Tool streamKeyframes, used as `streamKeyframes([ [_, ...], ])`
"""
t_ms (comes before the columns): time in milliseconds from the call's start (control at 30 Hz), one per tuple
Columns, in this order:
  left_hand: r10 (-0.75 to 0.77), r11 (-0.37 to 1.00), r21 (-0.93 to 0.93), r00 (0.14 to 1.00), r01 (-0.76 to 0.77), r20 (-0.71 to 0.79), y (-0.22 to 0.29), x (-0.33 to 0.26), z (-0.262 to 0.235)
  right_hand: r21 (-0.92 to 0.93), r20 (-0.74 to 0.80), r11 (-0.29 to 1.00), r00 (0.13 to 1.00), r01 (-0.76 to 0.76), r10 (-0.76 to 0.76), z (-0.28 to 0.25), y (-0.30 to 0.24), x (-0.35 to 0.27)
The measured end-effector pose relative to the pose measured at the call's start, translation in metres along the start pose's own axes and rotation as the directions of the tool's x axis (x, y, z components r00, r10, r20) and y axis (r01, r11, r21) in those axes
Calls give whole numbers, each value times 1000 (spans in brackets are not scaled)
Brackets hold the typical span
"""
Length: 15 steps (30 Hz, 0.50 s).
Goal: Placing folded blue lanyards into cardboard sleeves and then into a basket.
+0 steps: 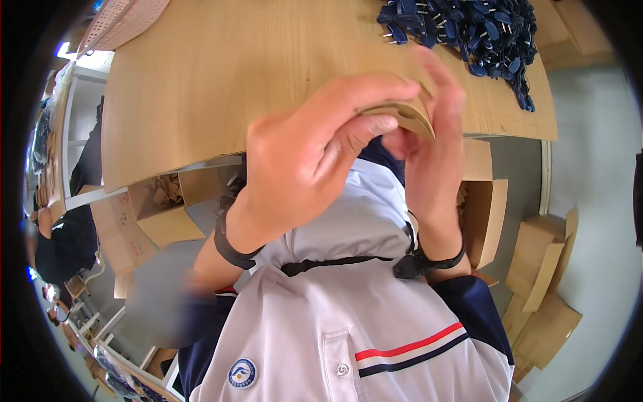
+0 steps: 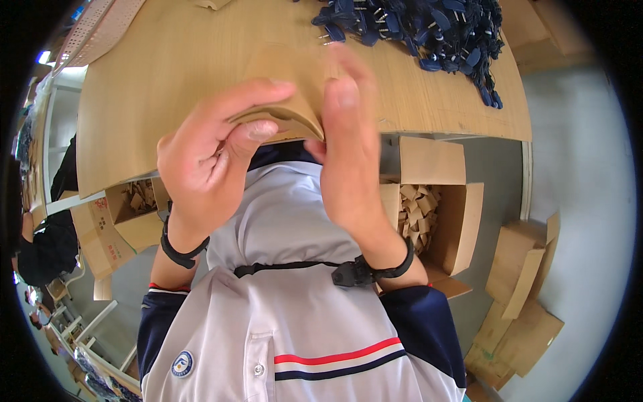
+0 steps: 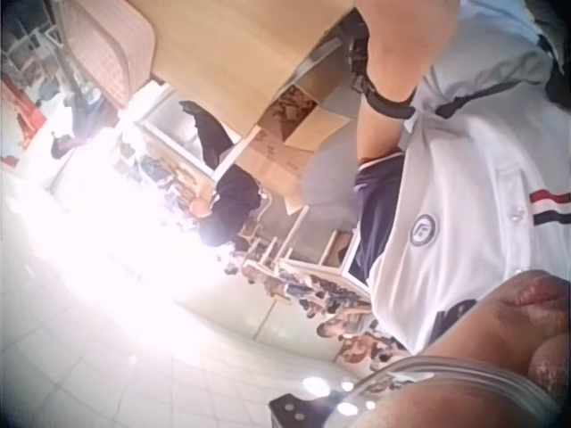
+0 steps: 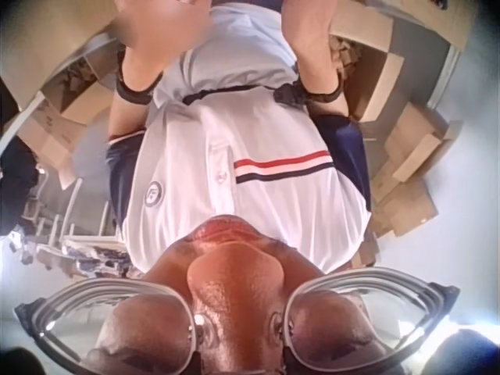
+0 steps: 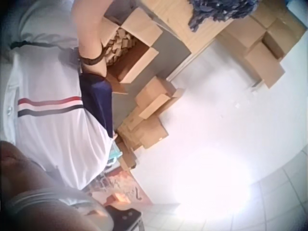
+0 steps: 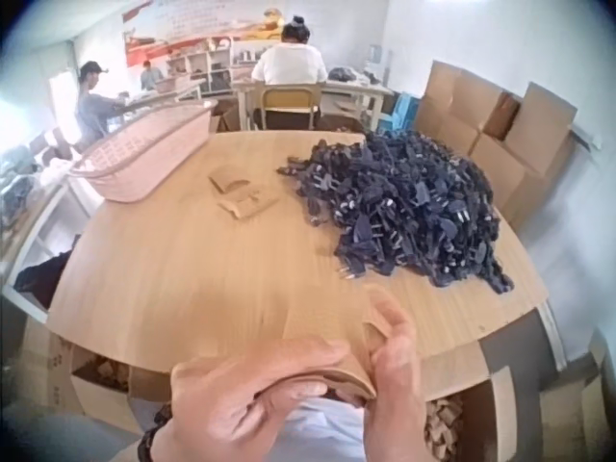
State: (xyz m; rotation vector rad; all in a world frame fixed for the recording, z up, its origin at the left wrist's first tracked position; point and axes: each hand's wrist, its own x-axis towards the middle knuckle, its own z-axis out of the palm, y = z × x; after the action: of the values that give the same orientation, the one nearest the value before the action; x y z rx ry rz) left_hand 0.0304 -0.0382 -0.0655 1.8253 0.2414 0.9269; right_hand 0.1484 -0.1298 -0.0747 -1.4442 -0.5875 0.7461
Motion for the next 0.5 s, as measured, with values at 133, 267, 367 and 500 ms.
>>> streamKeyframes([
  [133, 21, 999, 30, 986, -16, -163, -11, -3, 11, 48, 60, 839, 837, 542, -544, 2, 11, -5],
  [267, 49, 998, 53, 978, -39, -205, -7, 0, 17, 146, 19, 822, 830, 550, -558, 2, 6, 2],
  [367, 64, 995, 85, 972, -46, -227, -8, 2, 14, 250, 35, 821, 843, 513, -537, 4, 4, 8],
  [500, -74, 990, 92, 948, 107, -309, -8, -10, 13, -326, 295, 693, 766, 643, -572, -29, -13, 11],
])
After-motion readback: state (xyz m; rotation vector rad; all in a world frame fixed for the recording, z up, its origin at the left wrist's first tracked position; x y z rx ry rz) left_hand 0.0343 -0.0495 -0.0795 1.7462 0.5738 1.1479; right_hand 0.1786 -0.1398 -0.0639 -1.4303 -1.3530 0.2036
